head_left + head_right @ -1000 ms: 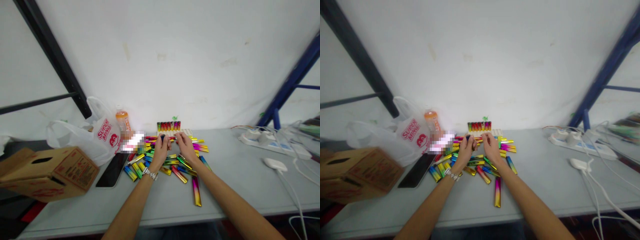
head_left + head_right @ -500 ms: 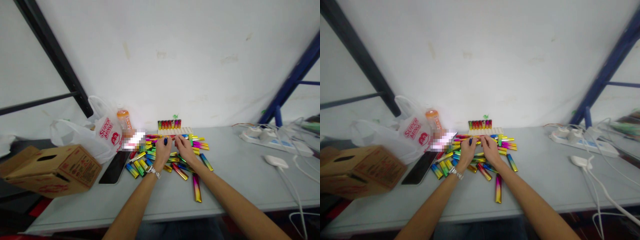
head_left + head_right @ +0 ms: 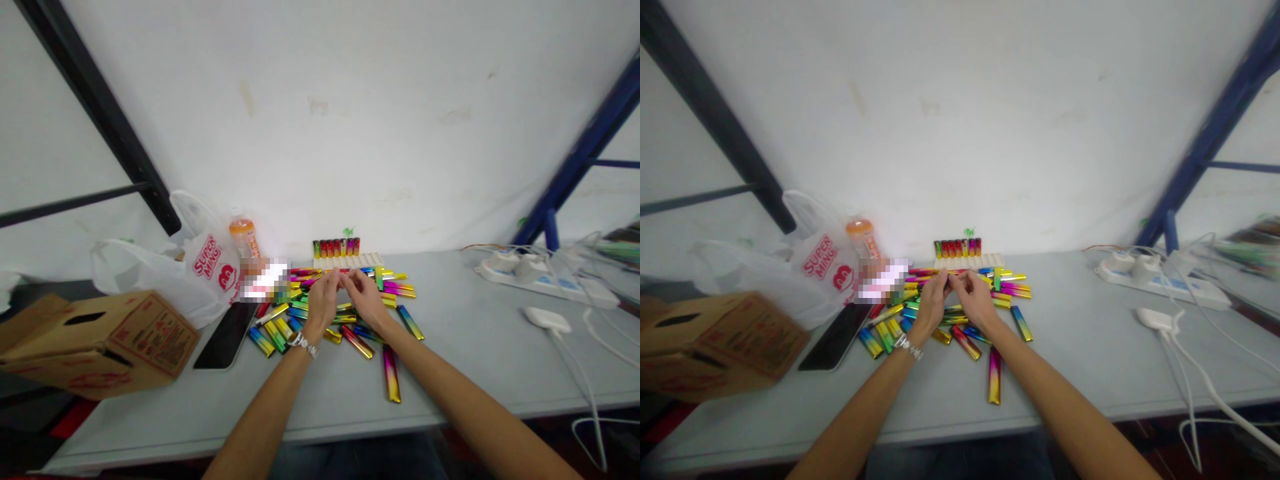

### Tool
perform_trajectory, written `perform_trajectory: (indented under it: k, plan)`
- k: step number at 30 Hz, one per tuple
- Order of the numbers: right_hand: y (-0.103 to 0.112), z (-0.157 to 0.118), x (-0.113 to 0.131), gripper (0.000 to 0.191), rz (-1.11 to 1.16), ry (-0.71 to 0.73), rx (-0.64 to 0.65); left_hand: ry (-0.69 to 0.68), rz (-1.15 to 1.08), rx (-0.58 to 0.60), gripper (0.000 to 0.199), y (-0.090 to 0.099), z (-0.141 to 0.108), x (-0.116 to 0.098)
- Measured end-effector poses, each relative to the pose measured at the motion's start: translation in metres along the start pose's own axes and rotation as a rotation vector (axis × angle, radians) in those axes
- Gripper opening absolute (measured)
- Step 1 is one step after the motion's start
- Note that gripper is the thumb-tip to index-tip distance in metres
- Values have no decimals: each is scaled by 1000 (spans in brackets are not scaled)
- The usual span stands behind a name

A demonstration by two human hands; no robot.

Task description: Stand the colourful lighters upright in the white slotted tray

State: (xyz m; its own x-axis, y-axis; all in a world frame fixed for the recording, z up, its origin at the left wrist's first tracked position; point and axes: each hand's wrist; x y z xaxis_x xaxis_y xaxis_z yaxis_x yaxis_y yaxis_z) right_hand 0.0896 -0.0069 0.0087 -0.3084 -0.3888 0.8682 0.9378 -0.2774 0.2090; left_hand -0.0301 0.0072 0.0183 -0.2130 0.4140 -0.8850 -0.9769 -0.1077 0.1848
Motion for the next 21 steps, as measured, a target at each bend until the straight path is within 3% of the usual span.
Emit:
perform_trajectory:
  k: [6,9,13,17,21]
  plan:
    - [1,3,-5,34,35,-41,-101,-66,130,105,52,-5,-6,-3]
    - [3,5,-4,29,109,-20,-77,-87,209,159,50,-7,-8,-1]
    - [11,10,-4,29,222,-126,-3,-55,239,216,51,-9,-9,2]
    - [34,28,-14,33,240,-95,-72,-83,307,146,51,-10,-6,8]
    - [65,62,-32,29,64,31,-130,-197,337,151,50,-13,-5,14]
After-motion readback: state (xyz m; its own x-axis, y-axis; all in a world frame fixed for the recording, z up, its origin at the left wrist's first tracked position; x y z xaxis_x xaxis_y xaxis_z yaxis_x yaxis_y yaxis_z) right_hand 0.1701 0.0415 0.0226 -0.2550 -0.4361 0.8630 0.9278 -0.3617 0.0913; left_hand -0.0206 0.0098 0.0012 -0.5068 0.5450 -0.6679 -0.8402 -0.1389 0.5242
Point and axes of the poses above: each hand's wrist, its own z-axis towards the middle knuckle, its own y-axis out of the back of the hand, x = y × z, and after that the axes turned 4 degrees about -x, right-handed
